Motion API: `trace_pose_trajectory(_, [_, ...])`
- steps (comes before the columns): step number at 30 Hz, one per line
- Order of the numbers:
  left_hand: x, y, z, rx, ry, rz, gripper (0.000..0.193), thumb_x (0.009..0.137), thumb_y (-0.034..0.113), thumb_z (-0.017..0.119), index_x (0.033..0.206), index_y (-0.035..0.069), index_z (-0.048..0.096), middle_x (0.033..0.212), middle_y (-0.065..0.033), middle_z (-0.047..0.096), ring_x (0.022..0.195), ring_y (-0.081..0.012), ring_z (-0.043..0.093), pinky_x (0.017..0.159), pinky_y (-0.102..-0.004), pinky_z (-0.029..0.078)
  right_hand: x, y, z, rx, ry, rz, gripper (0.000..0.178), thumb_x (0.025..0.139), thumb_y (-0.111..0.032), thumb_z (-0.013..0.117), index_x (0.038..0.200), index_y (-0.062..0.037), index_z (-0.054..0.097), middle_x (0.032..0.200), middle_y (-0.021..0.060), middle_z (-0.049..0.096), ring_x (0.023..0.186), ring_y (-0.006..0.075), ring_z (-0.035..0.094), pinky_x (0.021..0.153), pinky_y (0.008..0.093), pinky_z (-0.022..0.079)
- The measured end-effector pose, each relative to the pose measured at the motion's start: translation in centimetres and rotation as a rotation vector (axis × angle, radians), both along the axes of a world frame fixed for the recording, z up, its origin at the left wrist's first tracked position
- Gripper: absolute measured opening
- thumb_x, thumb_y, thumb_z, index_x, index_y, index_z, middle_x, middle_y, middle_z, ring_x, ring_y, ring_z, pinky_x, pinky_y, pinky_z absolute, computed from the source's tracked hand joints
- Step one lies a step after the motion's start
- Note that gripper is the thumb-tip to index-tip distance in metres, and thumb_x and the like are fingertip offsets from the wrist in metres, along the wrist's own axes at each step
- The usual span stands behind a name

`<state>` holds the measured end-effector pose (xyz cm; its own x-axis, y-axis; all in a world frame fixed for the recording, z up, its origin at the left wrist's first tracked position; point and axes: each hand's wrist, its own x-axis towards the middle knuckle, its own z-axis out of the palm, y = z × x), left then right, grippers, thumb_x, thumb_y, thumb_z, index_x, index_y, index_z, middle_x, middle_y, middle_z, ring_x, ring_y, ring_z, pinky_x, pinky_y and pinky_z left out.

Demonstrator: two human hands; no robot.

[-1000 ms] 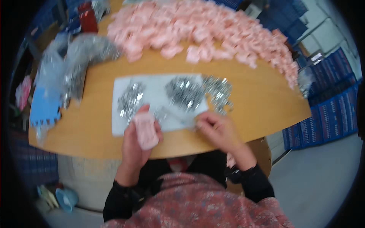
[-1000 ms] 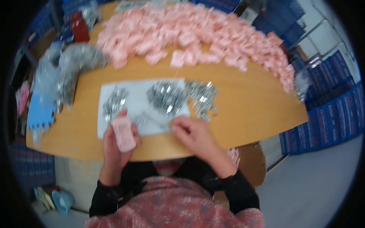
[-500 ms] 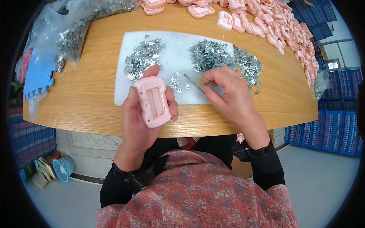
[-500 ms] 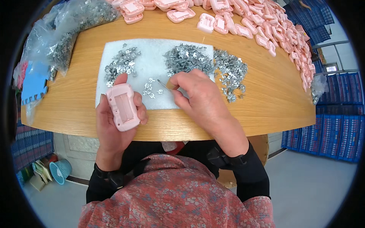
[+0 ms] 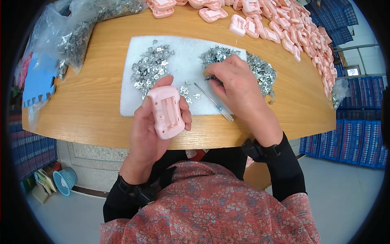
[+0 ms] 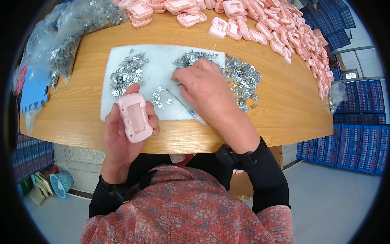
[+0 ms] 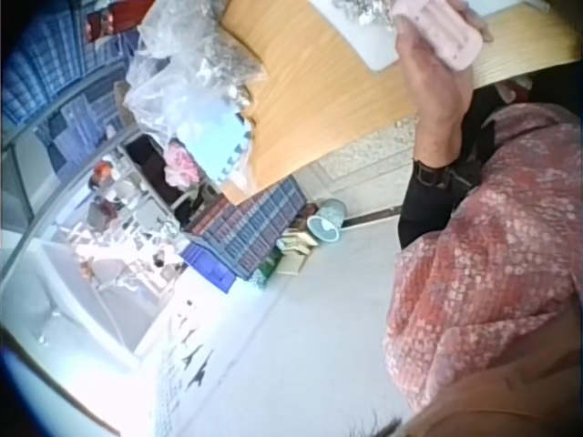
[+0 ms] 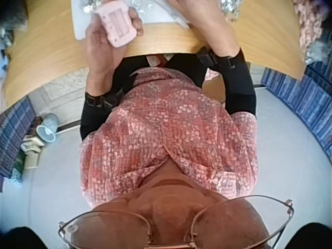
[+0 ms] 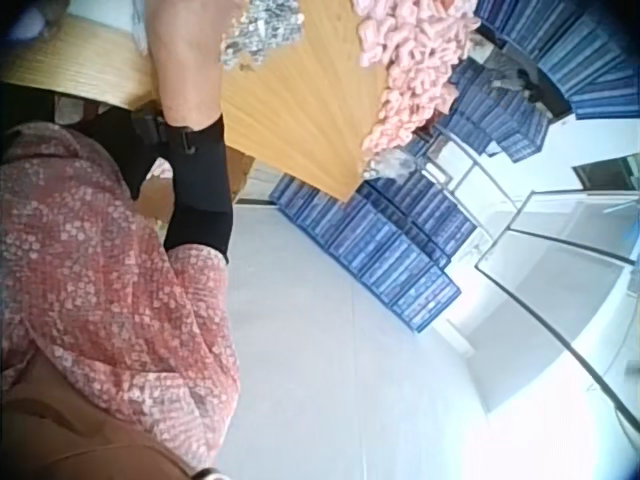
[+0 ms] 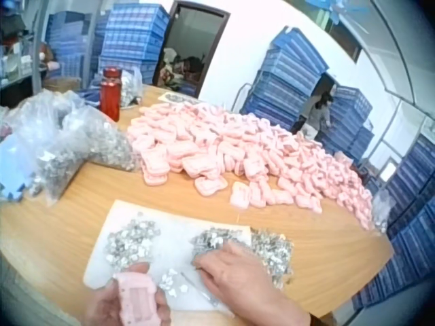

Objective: The person assembles small pink plastic components by inserting metal screws into them. They pick up a pink plastic piece, insert a screw from a pile on the table, and then place the assembled unit aside. The process is repeated continuously with a steady rhythm.

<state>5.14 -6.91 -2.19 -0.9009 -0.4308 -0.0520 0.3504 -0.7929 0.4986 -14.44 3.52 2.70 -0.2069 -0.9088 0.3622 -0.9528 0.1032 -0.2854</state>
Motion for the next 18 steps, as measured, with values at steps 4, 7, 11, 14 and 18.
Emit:
trace_pose_trajectory(4, [0.0, -0.1, -0.3, 0.014, 0.012, -0.017, 0.053, 0.106, 0.043, 0.027, 0.150, 0.014, 0.037, 0.107, -0.0139, 0.060, 0.086, -0.0237, 0.060, 0.071, -0.0383, 0.051, -0.5, -0.5, -0.4, 0.008, -0.004, 0.058, 0.018, 0.075, 0.001, 0.068, 0.091, -0.0086, 0.065, 0.082, 0.0077, 0.064, 0.086, 0.0278, 0.059, 0.077, 0.0409, 0.049])
trace_pose_trajectory(7, [0.1, -0.1, -0.4, 0.010, 0.016, -0.026, 0.053, 0.107, 0.043, 0.026, 0.150, 0.014, 0.037, 0.107, -0.0145, 0.060, 0.086, -0.0236, 0.060, 0.071, -0.0385, 0.051, -0.6, -0.1, -0.2, 0.001, -0.166, -0.043, 0.022, 0.074, 0.002, 0.070, 0.093, -0.0077, 0.065, 0.082, 0.0074, 0.064, 0.085, 0.0280, 0.059, 0.076, 0.0391, 0.050])
trace_pose_trajectory(11, [0.1, -0.1, -0.4, 0.013, 0.014, -0.024, 0.053, 0.107, 0.042, 0.026, 0.149, 0.013, 0.037, 0.107, -0.0160, 0.061, 0.085, -0.0239, 0.061, 0.071, -0.0387, 0.052, -0.4, -0.3, 0.3, 0.031, -0.067, -0.027, 0.018, 0.076, 0.000, 0.067, 0.092, -0.0093, 0.065, 0.081, 0.0066, 0.064, 0.086, 0.0273, 0.060, 0.075, 0.0398, 0.049])
trace_pose_trajectory(14, [0.0, -0.2, 0.0, 0.026, 0.005, -0.056, 0.053, 0.107, 0.042, 0.025, 0.149, 0.012, 0.037, 0.106, -0.0169, 0.062, 0.084, -0.0242, 0.063, 0.070, -0.0388, 0.052, 0.1, -0.6, 0.4, 0.065, 0.112, 0.098, 0.017, 0.078, 0.000, 0.067, 0.093, -0.0080, 0.064, 0.082, 0.0065, 0.064, 0.087, 0.0281, 0.059, 0.076, 0.0395, 0.049])
trace_pose_trajectory(18, [0.0, -0.4, -0.1, 0.042, 0.012, -0.084, 0.053, 0.107, 0.042, 0.025, 0.149, 0.012, 0.037, 0.105, -0.0171, 0.064, 0.082, -0.0243, 0.065, 0.069, -0.0383, 0.053, -0.6, -1.1, 0.2, 0.081, 0.076, 0.112, 0.018, 0.079, 0.000, 0.067, 0.095, -0.0074, 0.064, 0.084, 0.0056, 0.065, 0.089, 0.0289, 0.059, 0.081, 0.0396, 0.048])
